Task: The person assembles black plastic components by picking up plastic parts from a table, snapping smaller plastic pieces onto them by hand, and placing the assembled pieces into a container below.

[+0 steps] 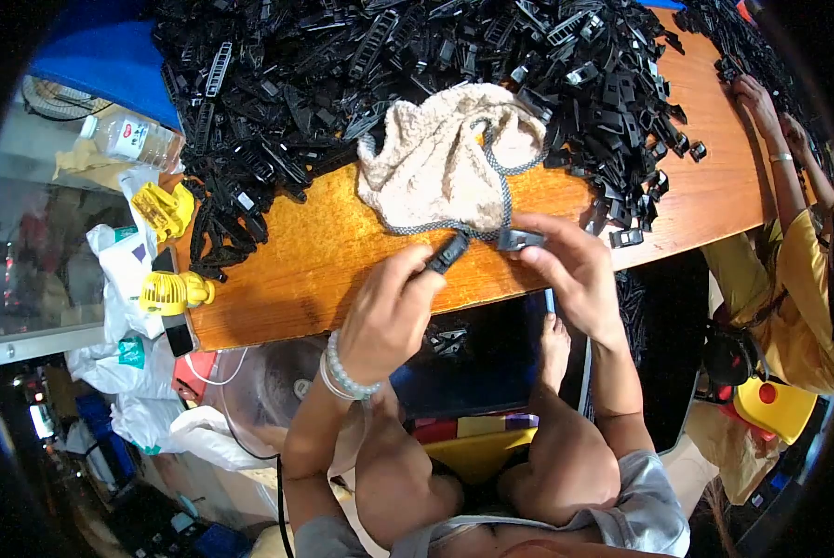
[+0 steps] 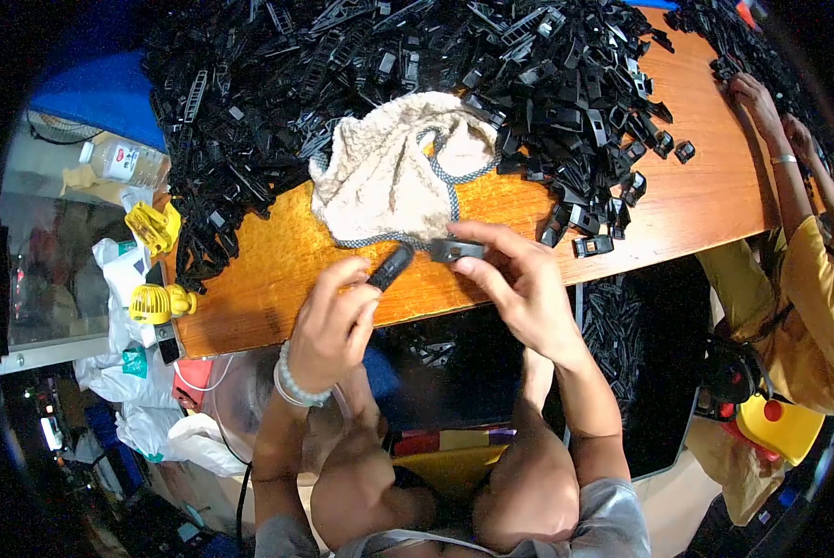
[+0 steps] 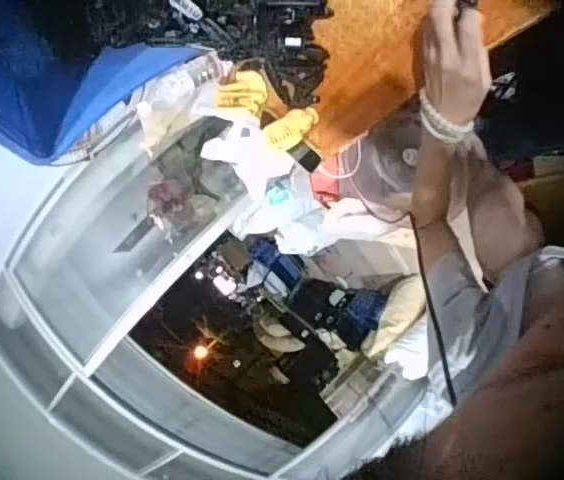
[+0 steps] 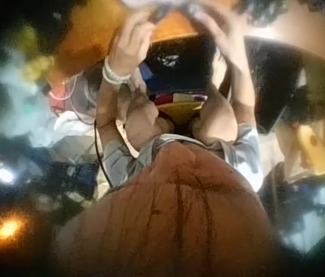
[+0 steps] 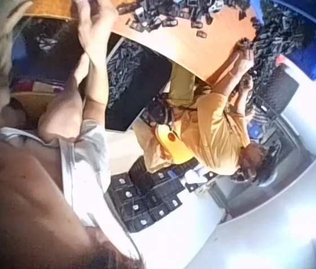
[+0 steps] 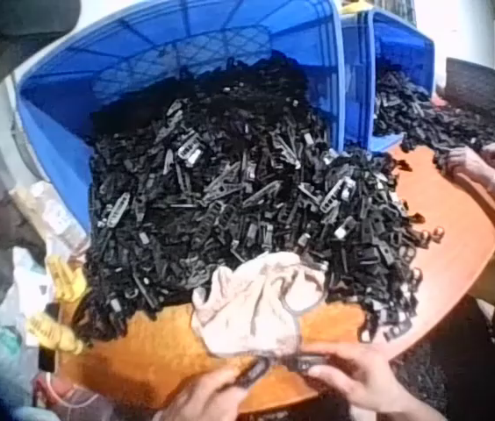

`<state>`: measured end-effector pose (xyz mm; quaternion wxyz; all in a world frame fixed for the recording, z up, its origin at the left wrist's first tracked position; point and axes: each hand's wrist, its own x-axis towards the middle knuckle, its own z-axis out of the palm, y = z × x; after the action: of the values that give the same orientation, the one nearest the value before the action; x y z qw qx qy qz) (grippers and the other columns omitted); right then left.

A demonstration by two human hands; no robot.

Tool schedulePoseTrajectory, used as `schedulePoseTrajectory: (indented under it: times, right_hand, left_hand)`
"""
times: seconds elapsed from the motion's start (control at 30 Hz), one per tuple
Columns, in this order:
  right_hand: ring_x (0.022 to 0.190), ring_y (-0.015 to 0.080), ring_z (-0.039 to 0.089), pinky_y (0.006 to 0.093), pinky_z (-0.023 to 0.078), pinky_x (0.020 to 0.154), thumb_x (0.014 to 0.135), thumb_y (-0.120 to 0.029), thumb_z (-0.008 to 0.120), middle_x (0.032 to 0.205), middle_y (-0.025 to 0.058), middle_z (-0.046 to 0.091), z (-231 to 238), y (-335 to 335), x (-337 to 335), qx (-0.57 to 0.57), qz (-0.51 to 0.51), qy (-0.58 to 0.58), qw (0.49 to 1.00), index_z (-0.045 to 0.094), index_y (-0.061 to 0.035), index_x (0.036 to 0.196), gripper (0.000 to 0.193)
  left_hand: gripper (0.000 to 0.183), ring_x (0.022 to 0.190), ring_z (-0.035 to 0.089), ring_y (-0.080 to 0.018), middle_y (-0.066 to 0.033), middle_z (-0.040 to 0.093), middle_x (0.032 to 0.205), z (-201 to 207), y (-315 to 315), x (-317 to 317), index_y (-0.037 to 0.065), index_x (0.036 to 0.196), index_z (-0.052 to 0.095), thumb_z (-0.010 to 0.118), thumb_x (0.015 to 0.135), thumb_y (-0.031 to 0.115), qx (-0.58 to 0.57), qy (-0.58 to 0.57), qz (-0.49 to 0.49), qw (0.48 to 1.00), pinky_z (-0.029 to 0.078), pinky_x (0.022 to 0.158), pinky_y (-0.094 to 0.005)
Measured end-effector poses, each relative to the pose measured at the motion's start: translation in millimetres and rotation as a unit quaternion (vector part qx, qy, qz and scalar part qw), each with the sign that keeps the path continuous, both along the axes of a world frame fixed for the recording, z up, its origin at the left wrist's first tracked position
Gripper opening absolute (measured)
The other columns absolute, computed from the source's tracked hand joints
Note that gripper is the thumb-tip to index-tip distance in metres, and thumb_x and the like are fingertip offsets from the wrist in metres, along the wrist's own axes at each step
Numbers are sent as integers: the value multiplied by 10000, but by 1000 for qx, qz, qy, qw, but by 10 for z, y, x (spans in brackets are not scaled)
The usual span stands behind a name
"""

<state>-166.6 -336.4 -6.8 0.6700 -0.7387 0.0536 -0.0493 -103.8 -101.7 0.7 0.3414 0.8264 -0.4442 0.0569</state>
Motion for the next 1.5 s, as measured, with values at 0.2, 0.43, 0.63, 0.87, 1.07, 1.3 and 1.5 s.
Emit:
schedulePoseTrajectory:
  times: [0.2,0.43,0.63,0.87,1.07,1.3,1.5]
  right_hand:
    - [687,141,554,270,456,646,820,-80,724,832,66,634,62,91,126,-108,36,-68,991,692,-10,1041,234]
    - [832,276,562,357,455,763,780,-95,726,823,101,603,10,138,155,-205,47,-125,970,708,-11,1009,246]
    - [841,261,554,359,418,788,782,-112,722,830,81,599,30,193,142,-219,54,-127,966,712,-16,985,225]
    - [908,243,526,356,384,809,773,-142,730,920,53,592,42,332,105,-311,47,-157,936,725,-47,959,209]
    - [910,251,554,352,416,811,781,-242,736,937,65,617,12,313,-139,-254,120,-182,942,713,-56,983,276]
    - [832,242,547,364,422,718,749,-90,755,906,62,586,27,-268,-223,-481,-268,-154,820,684,-78,937,202]
    - [875,244,515,377,368,760,765,-224,754,935,48,572,-61,-235,-102,-532,-262,-105,799,621,-90,991,295]
  left_hand:
    - [282,947,597,-302,-155,574,1084,9,61,125,-24,1002,654,724,731,-51,-25,60,57,996,493,824,-355]
    - [246,820,563,-279,-130,601,895,26,72,149,-31,947,677,733,707,-43,-53,84,40,994,463,732,-352]
    - [235,818,570,-282,-132,604,883,15,67,126,-44,938,676,729,710,-49,-73,105,39,991,467,735,-352]
    - [275,832,594,-269,-139,621,908,11,21,94,-53,963,680,750,697,-45,-74,105,19,992,480,744,-332]
    - [300,837,620,-264,-107,648,939,130,91,327,-27,993,695,788,712,27,-73,88,32,993,504,757,-324]
    - [292,1179,524,-304,-144,579,1257,7,-531,767,97,1107,686,694,816,89,86,-99,-45,990,439,986,-408]
    - [260,1149,589,-269,-142,635,1210,71,-711,1107,87,1104,708,671,872,199,131,-75,-5,989,472,985,-373]
